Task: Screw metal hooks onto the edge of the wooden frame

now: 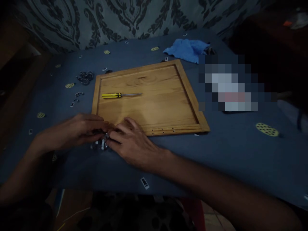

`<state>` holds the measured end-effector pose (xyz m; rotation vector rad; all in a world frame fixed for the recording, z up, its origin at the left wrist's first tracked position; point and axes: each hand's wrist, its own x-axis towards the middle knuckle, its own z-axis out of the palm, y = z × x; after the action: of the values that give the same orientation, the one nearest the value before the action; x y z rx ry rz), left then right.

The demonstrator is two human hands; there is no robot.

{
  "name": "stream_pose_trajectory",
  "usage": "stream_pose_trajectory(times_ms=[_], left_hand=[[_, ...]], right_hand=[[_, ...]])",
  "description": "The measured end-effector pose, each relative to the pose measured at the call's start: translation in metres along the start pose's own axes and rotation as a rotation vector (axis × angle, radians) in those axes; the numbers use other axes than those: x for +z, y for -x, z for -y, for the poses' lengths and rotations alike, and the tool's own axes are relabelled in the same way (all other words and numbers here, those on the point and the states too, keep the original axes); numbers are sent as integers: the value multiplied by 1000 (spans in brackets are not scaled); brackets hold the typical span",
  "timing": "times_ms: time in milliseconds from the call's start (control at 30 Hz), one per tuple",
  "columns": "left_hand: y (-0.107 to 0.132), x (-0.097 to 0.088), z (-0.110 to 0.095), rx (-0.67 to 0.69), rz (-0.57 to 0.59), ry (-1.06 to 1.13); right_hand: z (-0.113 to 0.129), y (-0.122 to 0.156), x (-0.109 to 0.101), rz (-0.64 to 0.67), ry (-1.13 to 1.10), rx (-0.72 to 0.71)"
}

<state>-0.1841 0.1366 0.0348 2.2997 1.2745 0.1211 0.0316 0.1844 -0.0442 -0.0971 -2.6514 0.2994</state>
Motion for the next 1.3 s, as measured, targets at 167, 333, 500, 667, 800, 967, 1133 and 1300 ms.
stream_pose_trajectory(times_ms=[167,333,500,667,800,967,1133,1300], left_hand=[[1,-1,-1,-6,4,-10],[3,-2,-1,-14,20,4],[3,-1,0,-23,21,5],[2,-1,2,4,12,20],[2,1,3,30,-7,16],[2,0,3,16,7,7],[3,-4,0,-33,49,29],[3,-5,-1,-62,58,36]], right_hand=[[0,0,1,10,-5,0],[0,1,0,2,-22,-3],[0,1,0,10,-18,7],[0,1,0,6,-17,4],[0,1,1,8,-14,6],[-1,1,0,12,-19,3],[0,1,0,34,-9,11],[-1,1,1,28,-4,5]])
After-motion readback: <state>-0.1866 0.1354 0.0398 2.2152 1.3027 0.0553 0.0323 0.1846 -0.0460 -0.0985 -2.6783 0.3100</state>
